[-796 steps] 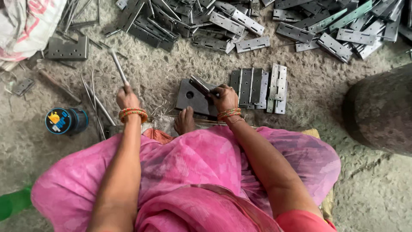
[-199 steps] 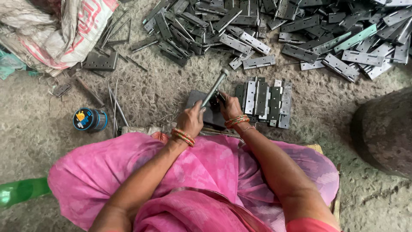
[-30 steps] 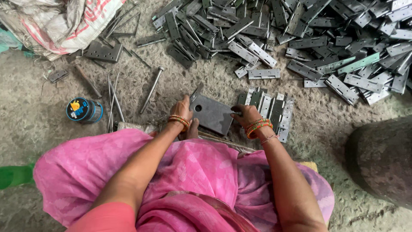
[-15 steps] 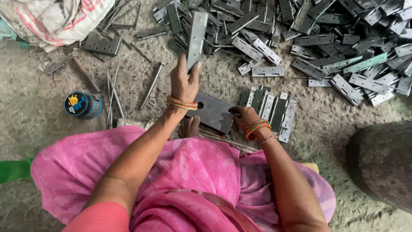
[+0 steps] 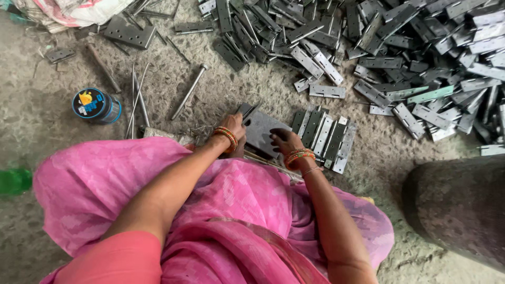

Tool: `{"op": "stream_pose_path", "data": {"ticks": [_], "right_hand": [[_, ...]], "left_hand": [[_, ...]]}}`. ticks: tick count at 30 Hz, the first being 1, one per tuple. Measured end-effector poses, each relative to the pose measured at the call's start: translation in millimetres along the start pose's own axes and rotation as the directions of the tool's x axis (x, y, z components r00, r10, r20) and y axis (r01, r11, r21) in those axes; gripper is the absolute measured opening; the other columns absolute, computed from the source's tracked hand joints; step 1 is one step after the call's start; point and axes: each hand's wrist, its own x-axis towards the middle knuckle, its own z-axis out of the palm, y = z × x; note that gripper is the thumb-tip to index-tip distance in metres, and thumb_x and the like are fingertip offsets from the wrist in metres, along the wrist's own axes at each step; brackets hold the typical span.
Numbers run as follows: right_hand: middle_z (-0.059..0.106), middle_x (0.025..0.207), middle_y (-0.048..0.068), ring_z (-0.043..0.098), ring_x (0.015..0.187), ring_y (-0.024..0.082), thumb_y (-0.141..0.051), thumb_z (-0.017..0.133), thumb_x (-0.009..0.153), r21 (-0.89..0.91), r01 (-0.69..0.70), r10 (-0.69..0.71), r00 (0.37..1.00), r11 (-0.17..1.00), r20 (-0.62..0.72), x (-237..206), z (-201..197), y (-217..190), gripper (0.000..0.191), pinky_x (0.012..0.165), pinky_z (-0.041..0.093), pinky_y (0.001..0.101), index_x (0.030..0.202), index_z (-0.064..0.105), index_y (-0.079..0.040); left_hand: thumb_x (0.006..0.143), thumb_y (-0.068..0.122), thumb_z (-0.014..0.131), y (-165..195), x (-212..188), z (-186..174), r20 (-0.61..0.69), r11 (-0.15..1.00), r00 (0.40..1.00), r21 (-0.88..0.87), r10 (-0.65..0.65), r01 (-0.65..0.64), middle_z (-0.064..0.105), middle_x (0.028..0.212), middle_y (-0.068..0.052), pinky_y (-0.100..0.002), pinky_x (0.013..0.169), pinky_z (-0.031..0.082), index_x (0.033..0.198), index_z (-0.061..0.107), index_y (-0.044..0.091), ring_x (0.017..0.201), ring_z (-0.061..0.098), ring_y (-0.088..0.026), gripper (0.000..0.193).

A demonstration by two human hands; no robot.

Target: The person sits on the floor and repeatedly picks up metal hinge parts, places them on a metal block, and uses a metal rod to press or align them. The person then sets the processed parts aside in a pile.

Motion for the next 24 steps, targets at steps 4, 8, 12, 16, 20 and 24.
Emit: {"op": "stream_pose_path", "data": {"ticks": [4, 8, 12, 16, 20, 24], "right_hand": [[0.073, 0.117, 0.012, 0.073, 0.1, 0.023, -0.04, 0.061, 0.098, 0.396, -0.095, 0.13, 0.99, 0.913, -0.062, 3.7, 19.5, -20.8, 0.048, 0.08, 0.063, 0.0359, 0.128, 0.058, -0.004], [0.059, 0.095, 0.013, 0.056, 0.082, 0.024, -0.048, 0.058, 0.111, 0.548, 0.083, 0.064, 0.968, 0.833, -0.244, -4.7, 36.3, -38.3, 0.058, 0.069, 0.052, 0.0359, 0.122, 0.055, 0.009], [0.076, 0.11, 0.013, 0.071, 0.086, 0.02, -0.044, 0.059, 0.102, 0.649, 0.234, -0.017, 0.946, 0.724, -0.323, -23.3, 51.7, -57.2, 0.051, 0.069, 0.057, 0.0309, 0.125, 0.06, 0.001], [0.075, 0.098, 0.009, 0.072, 0.084, 0.018, -0.043, 0.055, 0.1, 0.654, 0.332, -0.092, 0.923, 0.68, -0.374, -17.7, 95.5, -81.3, 0.042, 0.07, 0.059, 0.0306, 0.115, 0.065, -0.005], [0.066, 0.081, 0.004, 0.057, 0.069, 0.012, -0.05, 0.048, 0.11, 0.429, 0.423, -0.197, 0.856, 0.798, -0.478, 9.7, 131.0, -85.4, 0.054, 0.058, 0.047, 0.0297, 0.094, 0.066, -0.001], [0.057, 0.065, 0.003, 0.048, 0.057, 0.01, -0.053, 0.044, 0.109, 0.23, 0.348, -0.165, 0.807, 0.909, -0.567, 23.4, 121.7, -74.7, 0.064, 0.048, 0.038, 0.0325, 0.079, 0.063, -0.001]], "left_hand": [[0.082, 0.025, 0.072, 21.7, -1.5, 5.6, 0.004, 0.982, 0.997, -0.175, 0.076, -0.074, 0.07, 0.098, -0.028, -0.053, 0.082, 0.054, 0.097, 0.065, -0.001, 0.093, 0.068, -0.047, 0.031], [0.09, 0.016, 0.062, 40.6, -27.1, 6.0, 0.077, 0.958, 0.962, -0.14, 0.262, -0.249, 0.073, 0.092, -0.027, -0.053, 0.077, 0.057, 0.117, 0.059, -0.002, 0.087, 0.071, -0.045, 0.032], [0.096, 0.048, 0.067, 24.3, -36.3, -27.4, 0.154, 0.902, 0.946, -0.378, 0.284, -0.208, 0.072, 0.091, -0.024, -0.051, 0.074, 0.055, 0.113, 0.061, 0.002, 0.086, 0.071, -0.043, 0.049], [0.098, 0.041, 0.067, -8.5, -56.0, -47.6, -0.172, 0.807, 0.938, -0.478, 0.302, -0.348, 0.073, 0.097, -0.022, -0.05, 0.074, 0.056, 0.118, 0.06, 0.004, 0.087, 0.072, -0.042, 0.043], [0.097, 0.032, 0.066, -16.7, -74.5, -32.5, -0.467, 0.761, 0.876, -0.522, 0.122, -0.385, 0.072, 0.103, -0.022, -0.05, 0.073, 0.056, 0.122, 0.055, 0.004, 0.088, 0.071, -0.043, 0.039], [0.099, 0.032, 0.064, -5.1, -70.7, -23.2, -0.36, 0.75, 0.932, -0.604, 0.042, -0.267, 0.072, 0.089, -0.02, -0.052, 0.066, 0.055, 0.128, 0.047, 0.008, 0.078, 0.071, -0.043, 0.041]]}}
